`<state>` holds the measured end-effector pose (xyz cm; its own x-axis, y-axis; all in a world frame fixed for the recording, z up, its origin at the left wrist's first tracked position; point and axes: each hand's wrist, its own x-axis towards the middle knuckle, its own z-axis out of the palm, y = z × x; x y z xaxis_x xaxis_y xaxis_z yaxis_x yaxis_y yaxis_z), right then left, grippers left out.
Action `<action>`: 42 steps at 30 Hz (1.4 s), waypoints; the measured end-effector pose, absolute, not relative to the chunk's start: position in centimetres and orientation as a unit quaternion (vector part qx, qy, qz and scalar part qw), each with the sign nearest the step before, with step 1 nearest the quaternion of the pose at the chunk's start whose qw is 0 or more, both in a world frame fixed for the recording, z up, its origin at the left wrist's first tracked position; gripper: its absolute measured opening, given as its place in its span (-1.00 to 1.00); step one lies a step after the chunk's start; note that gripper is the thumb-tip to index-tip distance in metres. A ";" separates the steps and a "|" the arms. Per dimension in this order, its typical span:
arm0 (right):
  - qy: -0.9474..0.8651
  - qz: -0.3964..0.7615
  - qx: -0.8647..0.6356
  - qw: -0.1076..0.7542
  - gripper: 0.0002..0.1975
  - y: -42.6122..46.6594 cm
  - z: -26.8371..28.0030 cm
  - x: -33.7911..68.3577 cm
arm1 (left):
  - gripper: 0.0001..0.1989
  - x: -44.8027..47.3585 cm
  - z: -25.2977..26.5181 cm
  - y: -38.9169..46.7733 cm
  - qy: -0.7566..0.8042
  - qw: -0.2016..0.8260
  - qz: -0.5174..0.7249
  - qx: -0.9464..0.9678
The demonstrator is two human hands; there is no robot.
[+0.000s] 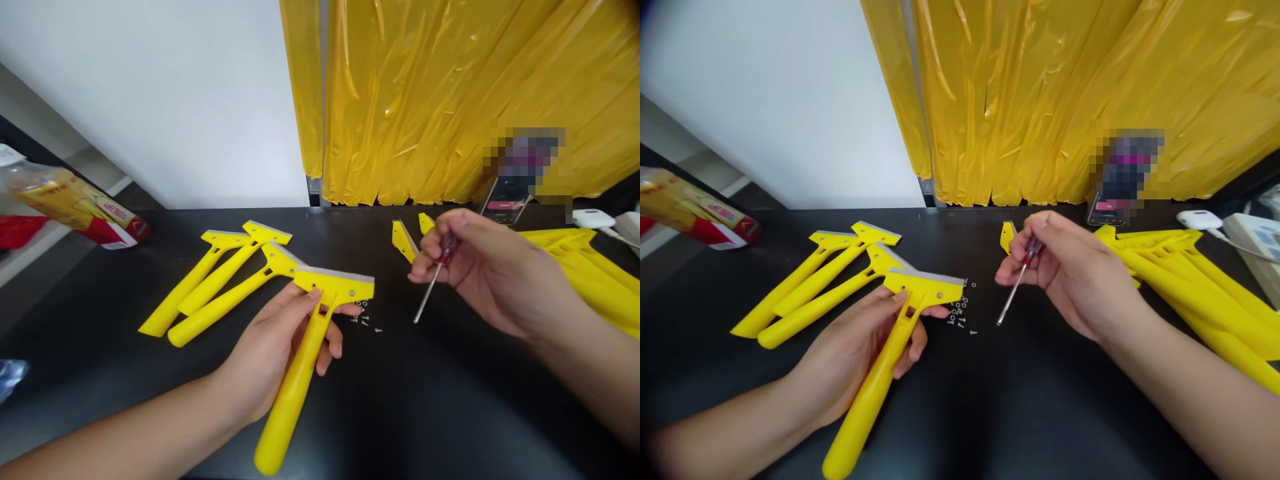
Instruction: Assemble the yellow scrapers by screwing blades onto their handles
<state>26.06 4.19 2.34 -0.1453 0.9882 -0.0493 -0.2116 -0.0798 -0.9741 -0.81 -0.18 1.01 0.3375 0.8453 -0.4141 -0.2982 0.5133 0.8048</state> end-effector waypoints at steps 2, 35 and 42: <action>-0.471 0.612 -0.459 0.439 -0.74 4.0 2.0 25.8 | -0.82 -0.8 1.0 -0.1 0.427 0.761 0.369 0.321; -0.503 0.684 -0.487 0.205 -0.66 1.2 1.6 22.8 | -0.75 -0.8 1.0 -1.4 0.370 0.811 0.188 0.412; -0.370 0.791 -0.455 0.173 -0.64 1.2 0.5 22.6 | -0.75 -0.8 1.1 -1.1 0.375 0.808 0.149 0.429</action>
